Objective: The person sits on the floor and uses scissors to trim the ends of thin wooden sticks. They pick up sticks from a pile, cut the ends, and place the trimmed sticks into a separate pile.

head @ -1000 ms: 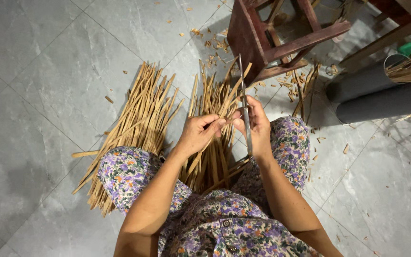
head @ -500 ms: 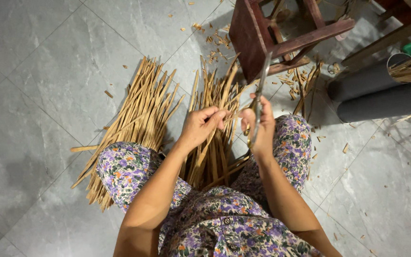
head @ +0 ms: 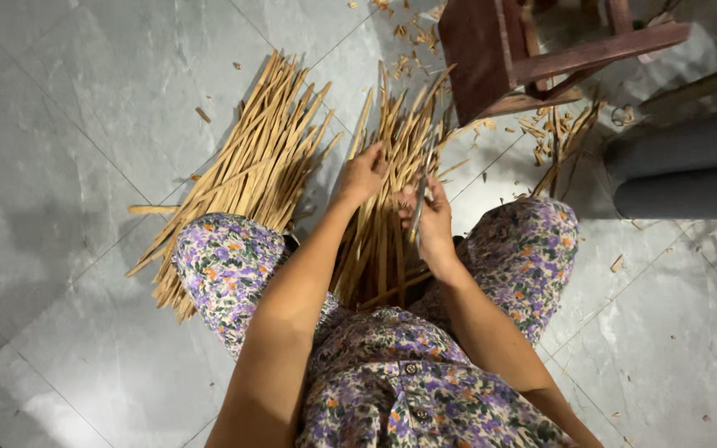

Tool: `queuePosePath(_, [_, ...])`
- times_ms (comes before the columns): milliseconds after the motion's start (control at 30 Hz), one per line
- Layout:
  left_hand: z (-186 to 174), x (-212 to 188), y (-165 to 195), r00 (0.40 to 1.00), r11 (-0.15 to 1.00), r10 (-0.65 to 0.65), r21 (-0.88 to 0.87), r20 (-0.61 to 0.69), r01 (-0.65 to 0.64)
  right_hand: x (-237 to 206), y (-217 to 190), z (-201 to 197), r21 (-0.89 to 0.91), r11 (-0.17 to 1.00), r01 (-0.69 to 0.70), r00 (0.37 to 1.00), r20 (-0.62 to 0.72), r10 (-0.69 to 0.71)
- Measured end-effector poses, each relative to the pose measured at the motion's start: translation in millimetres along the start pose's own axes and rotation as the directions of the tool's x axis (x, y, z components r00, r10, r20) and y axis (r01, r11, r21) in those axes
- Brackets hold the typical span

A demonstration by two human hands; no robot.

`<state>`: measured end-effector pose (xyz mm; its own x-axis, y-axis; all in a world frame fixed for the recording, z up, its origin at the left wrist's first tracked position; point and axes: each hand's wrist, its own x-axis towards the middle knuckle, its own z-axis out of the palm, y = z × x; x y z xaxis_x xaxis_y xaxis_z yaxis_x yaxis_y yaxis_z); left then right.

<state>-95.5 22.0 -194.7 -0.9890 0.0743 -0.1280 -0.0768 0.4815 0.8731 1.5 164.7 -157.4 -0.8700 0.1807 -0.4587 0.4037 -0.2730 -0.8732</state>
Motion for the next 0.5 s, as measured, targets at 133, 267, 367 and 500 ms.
queuePosePath(133, [-6,18,-36,0.985,0.945,-0.171,0.287,0.018,0.159,5,17,-4,-0.296,0.952,-0.082,0.987,0.105,0.118])
queuePosePath(267, [-38,30,-72,0.936,0.880,-0.327,0.319,-0.131,0.352,8,36,4,-0.656,0.751,0.081,0.966,0.238,0.104])
queuePosePath(367, [-59,50,-82,0.828,0.569,-0.533,0.649,-0.176,0.505,4,45,8,-0.825,0.565,0.014,0.943,0.199,0.268])
queuePosePath(500, [-84,59,-93,0.709,0.388,-0.527,0.609,-0.469,0.692,4,46,11,-0.847,0.522,0.105,0.951,0.238,0.195])
